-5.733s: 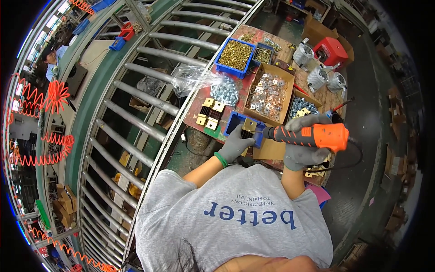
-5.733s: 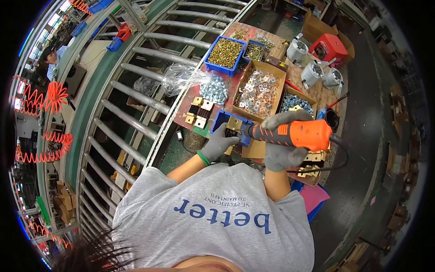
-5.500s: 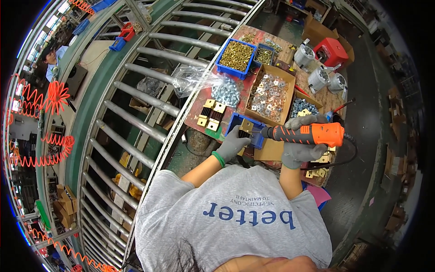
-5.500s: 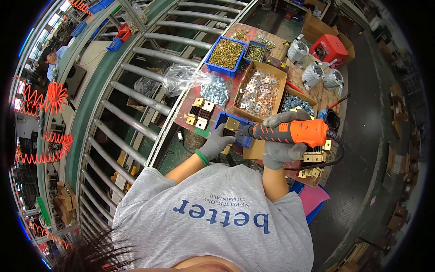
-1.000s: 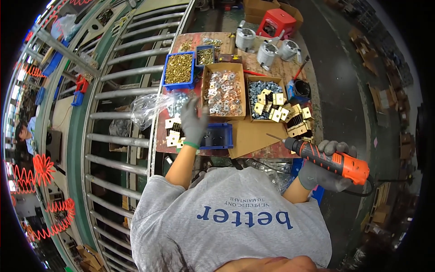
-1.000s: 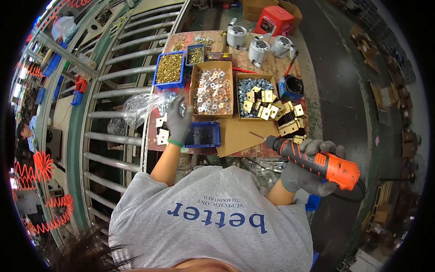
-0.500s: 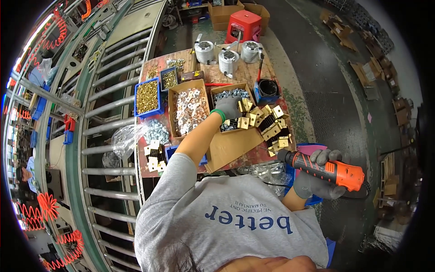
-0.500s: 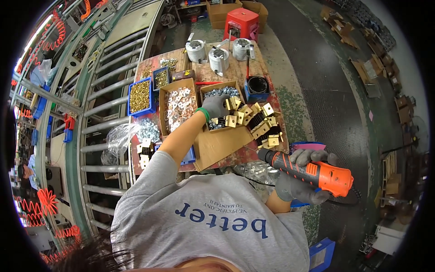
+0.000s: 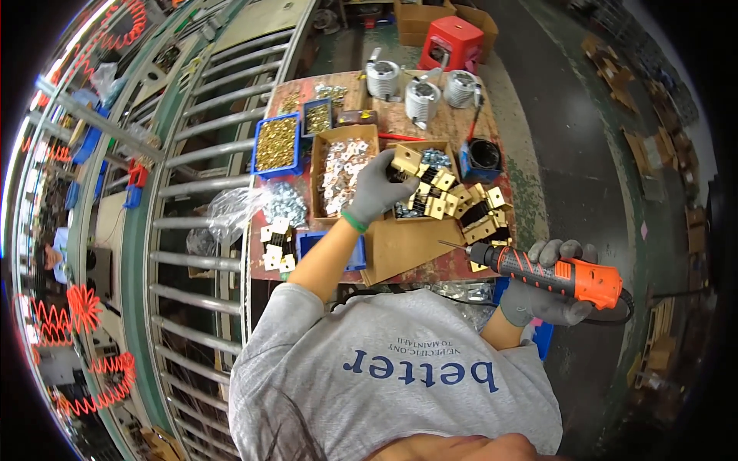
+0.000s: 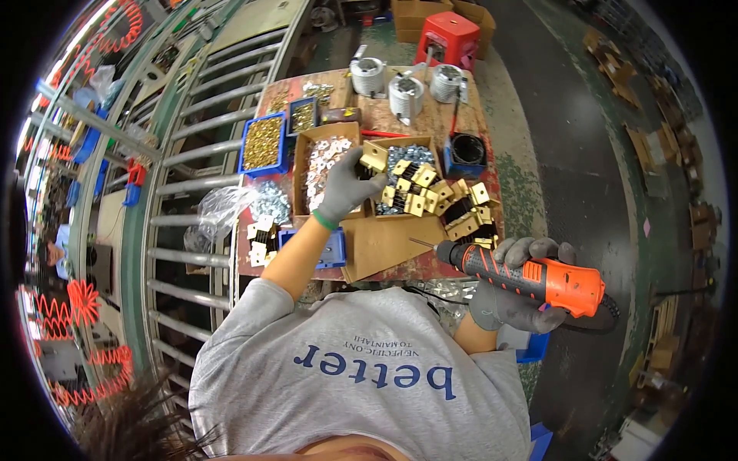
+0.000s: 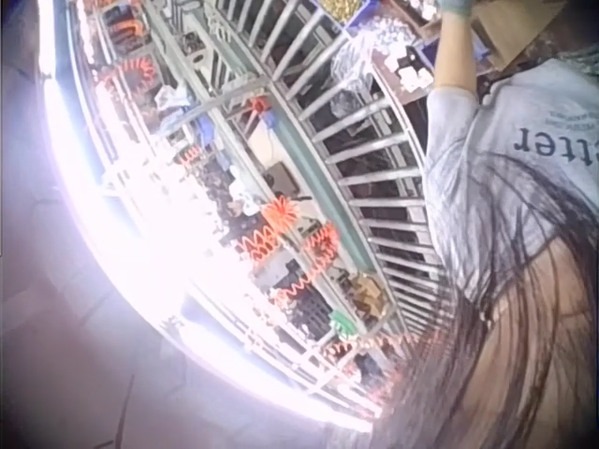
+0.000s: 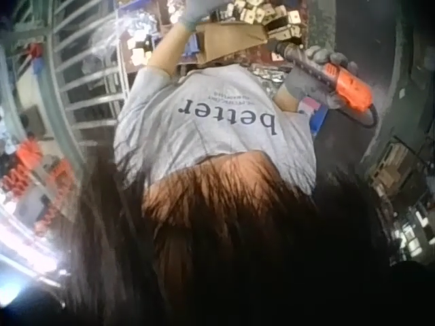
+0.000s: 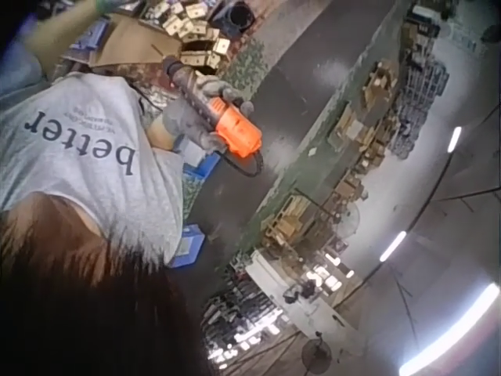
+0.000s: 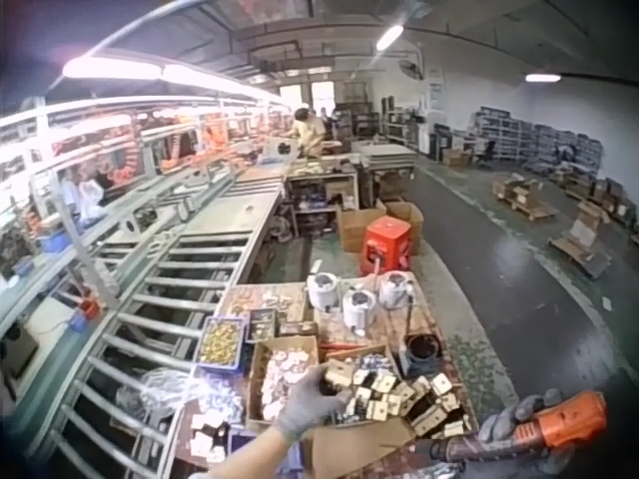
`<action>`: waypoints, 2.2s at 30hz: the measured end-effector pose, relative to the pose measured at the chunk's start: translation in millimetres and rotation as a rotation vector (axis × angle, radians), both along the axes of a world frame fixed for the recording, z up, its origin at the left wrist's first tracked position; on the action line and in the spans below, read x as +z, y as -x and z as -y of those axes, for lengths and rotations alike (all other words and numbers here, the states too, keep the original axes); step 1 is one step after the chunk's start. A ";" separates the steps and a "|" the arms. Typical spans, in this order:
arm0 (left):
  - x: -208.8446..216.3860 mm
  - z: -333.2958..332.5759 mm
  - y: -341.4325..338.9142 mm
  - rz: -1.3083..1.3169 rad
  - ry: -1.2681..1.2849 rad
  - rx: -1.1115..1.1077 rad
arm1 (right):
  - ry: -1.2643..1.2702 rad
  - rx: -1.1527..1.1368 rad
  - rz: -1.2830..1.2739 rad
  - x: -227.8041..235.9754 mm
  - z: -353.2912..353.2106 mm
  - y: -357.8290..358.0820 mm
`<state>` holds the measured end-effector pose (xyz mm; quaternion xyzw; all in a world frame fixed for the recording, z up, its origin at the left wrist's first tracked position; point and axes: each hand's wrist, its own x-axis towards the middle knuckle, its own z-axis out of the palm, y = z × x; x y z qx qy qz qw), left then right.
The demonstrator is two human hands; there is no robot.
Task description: Collect parts from a conveyor and a storage bin, then use a power screwdriver to assemble components.
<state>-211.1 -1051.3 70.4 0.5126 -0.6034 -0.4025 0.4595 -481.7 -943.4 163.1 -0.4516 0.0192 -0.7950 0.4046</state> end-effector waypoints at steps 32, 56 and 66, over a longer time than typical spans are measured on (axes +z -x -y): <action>-51.2 -195.6 -95.3 -0.423 -0.460 0.277 | -0.211 0.598 -0.112 -29.9 28.7 -210.4; -42.8 -184.8 -121.7 -1.045 -0.686 0.276 | -0.262 0.342 -0.102 -69.8 35.9 -240.6; -48.6 -182.5 -119.2 -1.081 -0.646 0.282 | -0.307 0.381 -0.039 -41.0 26.9 -225.7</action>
